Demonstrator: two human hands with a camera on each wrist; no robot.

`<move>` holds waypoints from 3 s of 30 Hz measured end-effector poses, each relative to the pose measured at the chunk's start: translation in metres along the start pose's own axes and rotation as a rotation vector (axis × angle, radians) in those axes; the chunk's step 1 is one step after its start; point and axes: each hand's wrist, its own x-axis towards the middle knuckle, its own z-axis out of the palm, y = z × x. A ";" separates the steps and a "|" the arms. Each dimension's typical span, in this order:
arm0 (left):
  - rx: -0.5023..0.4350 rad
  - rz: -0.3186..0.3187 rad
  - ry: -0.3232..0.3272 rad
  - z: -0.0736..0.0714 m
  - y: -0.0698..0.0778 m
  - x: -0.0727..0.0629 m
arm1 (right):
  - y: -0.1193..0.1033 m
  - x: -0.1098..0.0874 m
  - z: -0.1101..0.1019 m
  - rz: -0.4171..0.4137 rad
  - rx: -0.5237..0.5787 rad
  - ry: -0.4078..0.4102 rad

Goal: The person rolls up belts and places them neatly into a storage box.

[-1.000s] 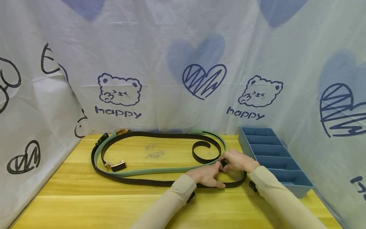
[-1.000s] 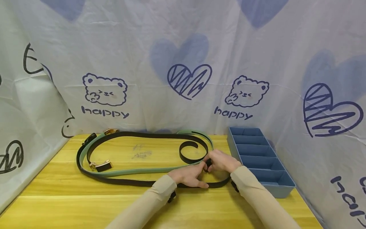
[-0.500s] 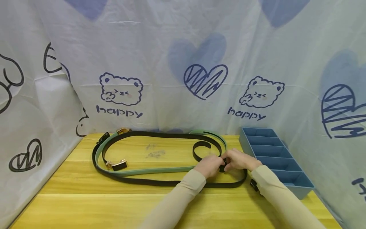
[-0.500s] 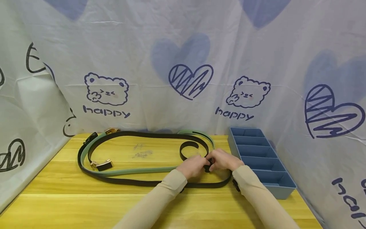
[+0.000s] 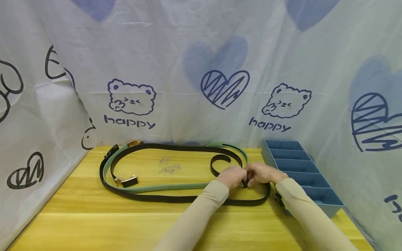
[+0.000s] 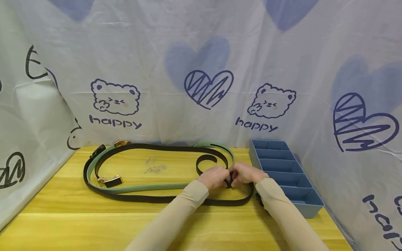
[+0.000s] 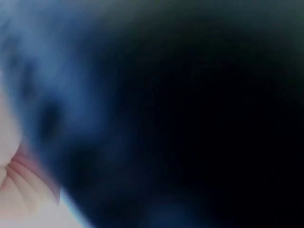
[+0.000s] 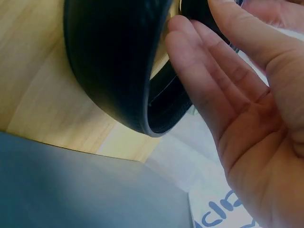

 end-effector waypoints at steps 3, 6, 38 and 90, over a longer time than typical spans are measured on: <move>-0.001 -0.008 0.015 0.002 -0.001 0.002 | 0.000 0.001 -0.001 0.033 0.013 0.001; 0.025 -0.011 0.044 0.003 0.001 0.003 | -0.001 0.001 0.001 0.050 -0.022 0.039; 0.059 -0.122 0.034 0.009 0.003 0.003 | 0.000 0.006 0.007 0.008 -0.173 0.116; 0.075 -0.107 0.009 0.005 -0.001 -0.005 | -0.006 0.014 0.006 0.027 -0.131 0.098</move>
